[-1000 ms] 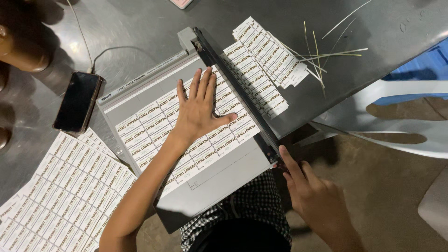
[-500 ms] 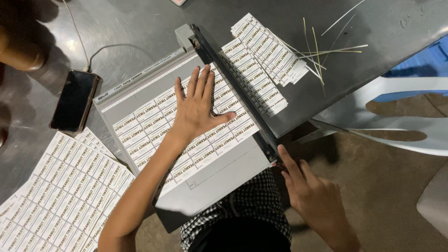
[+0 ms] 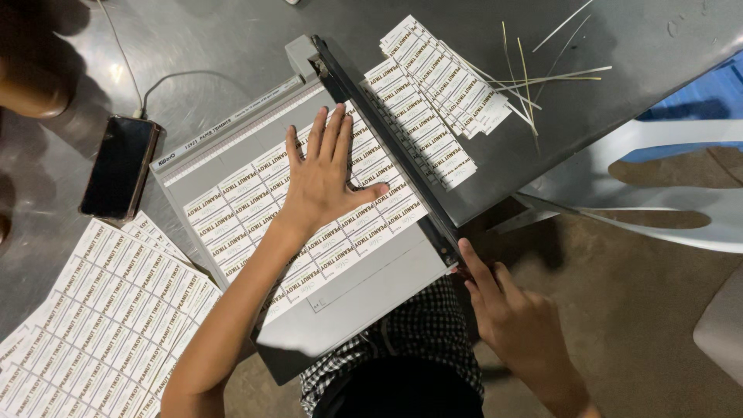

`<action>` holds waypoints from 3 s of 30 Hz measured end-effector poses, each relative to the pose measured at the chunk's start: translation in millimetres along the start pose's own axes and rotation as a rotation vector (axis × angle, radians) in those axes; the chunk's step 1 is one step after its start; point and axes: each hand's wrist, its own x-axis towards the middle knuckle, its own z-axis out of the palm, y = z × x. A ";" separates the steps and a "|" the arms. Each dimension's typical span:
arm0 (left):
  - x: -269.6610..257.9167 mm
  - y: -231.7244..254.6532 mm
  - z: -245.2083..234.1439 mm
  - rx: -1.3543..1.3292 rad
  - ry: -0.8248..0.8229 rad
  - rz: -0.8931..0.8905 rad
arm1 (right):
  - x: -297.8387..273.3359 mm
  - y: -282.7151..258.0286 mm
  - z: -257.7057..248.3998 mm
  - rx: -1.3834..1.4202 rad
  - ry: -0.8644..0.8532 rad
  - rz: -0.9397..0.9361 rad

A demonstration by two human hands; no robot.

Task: The person aligns sheets of printed labels on a paper trimmer and cuts them into smaller strips using the trimmer's blade. The cut strips are stacked on the table. The person repeats this process with multiple sheets.

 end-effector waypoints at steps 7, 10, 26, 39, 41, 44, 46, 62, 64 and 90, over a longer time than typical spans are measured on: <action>0.0 0.1 -0.2 0.002 -0.016 -0.007 | -0.3 2.3 30.9 0.044 0.124 -0.019; 1.6 -0.2 -2.1 0.002 -0.004 0.000 | 1.5 4.2 36.0 0.109 0.096 0.009; -8.0 -2.4 4.1 -0.072 0.132 0.056 | 95.3 64.0 -15.9 1.380 -0.017 0.328; -39.2 -21.4 -11.2 -0.015 0.128 -0.008 | 148.7 32.9 69.1 0.242 0.416 -0.381; -38.8 -20.5 -10.9 -0.010 0.127 -0.005 | 150.9 35.8 65.7 0.375 0.405 -0.385; -39.3 -19.4 -11.4 -0.008 0.142 -0.003 | 149.0 26.9 55.1 0.651 0.333 -0.374; -40.7 -19.1 -11.7 -0.017 0.131 -0.017 | 143.7 10.4 49.0 0.771 0.377 -0.421; -41.0 -17.5 -12.1 0.007 0.145 -0.014 | 118.5 49.0 83.4 0.232 0.424 -0.258; -41.3 -17.7 -11.7 0.013 0.139 -0.010 | 111.2 47.4 83.9 0.239 0.370 -0.136; -40.8 -17.3 -14.2 -0.005 0.152 -0.007 | 93.7 65.0 68.9 0.106 0.281 -0.202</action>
